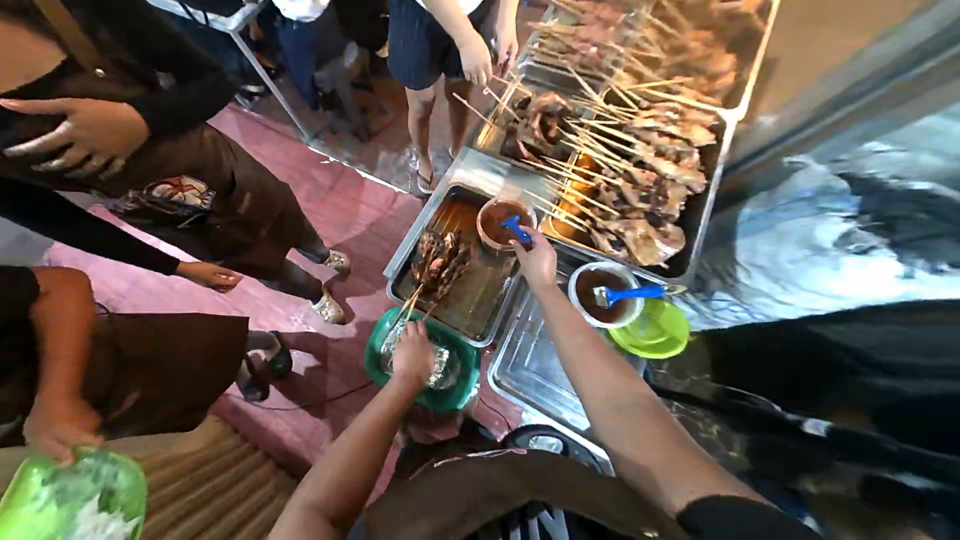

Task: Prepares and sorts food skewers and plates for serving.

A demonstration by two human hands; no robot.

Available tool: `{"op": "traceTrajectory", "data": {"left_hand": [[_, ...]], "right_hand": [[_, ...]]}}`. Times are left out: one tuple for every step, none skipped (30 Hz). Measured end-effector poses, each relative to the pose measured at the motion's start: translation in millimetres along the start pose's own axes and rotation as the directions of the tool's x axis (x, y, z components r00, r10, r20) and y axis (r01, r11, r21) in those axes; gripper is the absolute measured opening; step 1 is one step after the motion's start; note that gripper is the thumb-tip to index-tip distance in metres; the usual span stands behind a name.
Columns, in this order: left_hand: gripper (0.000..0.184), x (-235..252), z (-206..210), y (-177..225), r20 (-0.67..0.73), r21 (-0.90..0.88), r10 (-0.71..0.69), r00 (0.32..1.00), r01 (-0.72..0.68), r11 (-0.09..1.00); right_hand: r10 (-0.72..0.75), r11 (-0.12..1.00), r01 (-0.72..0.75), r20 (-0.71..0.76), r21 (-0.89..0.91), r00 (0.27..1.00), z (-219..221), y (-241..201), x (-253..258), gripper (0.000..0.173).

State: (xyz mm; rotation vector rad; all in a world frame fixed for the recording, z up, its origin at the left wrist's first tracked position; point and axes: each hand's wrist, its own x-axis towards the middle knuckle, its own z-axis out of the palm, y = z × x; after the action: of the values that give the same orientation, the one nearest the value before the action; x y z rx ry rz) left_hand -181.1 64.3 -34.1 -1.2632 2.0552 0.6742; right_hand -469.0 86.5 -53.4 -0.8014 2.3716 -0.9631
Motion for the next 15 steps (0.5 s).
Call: {"op": "traceTrajectory", "data": {"left_hand": [[0.068,6,3,-2,-0.005,-0.002,-0.034,0.999,0.034,0.999],[0.065,10,3,-3,-0.003,-0.013,-0.054,0.999,0.054,0.998],[0.062,13,1,-4,0.010,-0.039,-0.062,0.998,0.062,0.997],[0.057,15,-3,-5,0.027,-0.078,-0.059,0.998,0.061,0.995],[0.052,16,-7,-7,0.039,-0.124,-0.050,0.998,0.054,0.991],[0.046,17,-11,-8,0.047,-0.170,-0.035,0.998,0.043,0.985],[0.043,17,-16,-8,0.044,-0.221,-0.011,0.999,0.020,0.975],[0.042,16,-19,-8,0.034,-0.277,0.015,0.999,-0.005,0.961],[0.042,14,-21,-8,0.027,-0.337,0.039,0.999,-0.028,0.941],[0.041,12,-23,-7,0.028,-0.401,0.059,0.998,-0.043,0.915],[0.040,9,-26,-7,0.038,-0.471,0.074,0.997,-0.047,0.881],[0.039,7,-27,-7,0.050,-0.545,0.077,0.996,-0.037,0.838],[0.036,4,-27,-7,0.055,-0.616,0.072,0.996,-0.023,0.787],[0.033,0,-25,-7,0.068,-0.698,0.076,0.995,-0.007,0.716],[0.031,-3,-24,-8,0.090,-0.787,0.098,0.991,0.011,0.616]], "right_hand": [[-0.075,0.990,0.079,0.036,-0.120,0.996,-7,-1,7,0.039],[-0.154,0.961,0.165,0.068,-0.220,0.986,-15,-4,12,0.036],[-0.239,0.924,0.254,0.087,-0.285,0.967,-24,-7,16,0.034],[-0.335,0.881,0.346,0.091,-0.323,0.938,-33,-11,18,0.032],[-0.437,0.829,0.439,0.088,-0.345,0.895,-43,-14,19,0.031],[-0.534,0.776,0.522,0.072,-0.354,0.842,-54,-18,18,0.030],[-0.613,0.729,0.584,0.041,-0.357,0.789,-65,-24,16,0.028],[-0.670,0.694,0.627,0.002,-0.352,0.743,-75,-31,11,0.026],[-0.706,0.676,0.654,-0.045,-0.340,0.706,-83,-38,4,0.025],[-0.712,0.683,0.658,-0.089,-0.317,0.696,-88,-44,-4,0.024],[-0.688,0.717,0.641,-0.127,-0.275,0.715,-90,-49,-12,0.025],[-0.624,0.778,0.592,-0.150,-0.213,0.767,-90,-53,-22,0.026],[-0.515,0.857,0.499,-0.155,-0.129,0.843,-86,-55,-31,0.027],[-0.392,0.919,0.393,-0.160,-0.031,0.906,-79,-54,-36,0.026],[-0.267,0.957,0.280,-0.157,0.070,0.951,-70,-50,-38,0.027]]}}
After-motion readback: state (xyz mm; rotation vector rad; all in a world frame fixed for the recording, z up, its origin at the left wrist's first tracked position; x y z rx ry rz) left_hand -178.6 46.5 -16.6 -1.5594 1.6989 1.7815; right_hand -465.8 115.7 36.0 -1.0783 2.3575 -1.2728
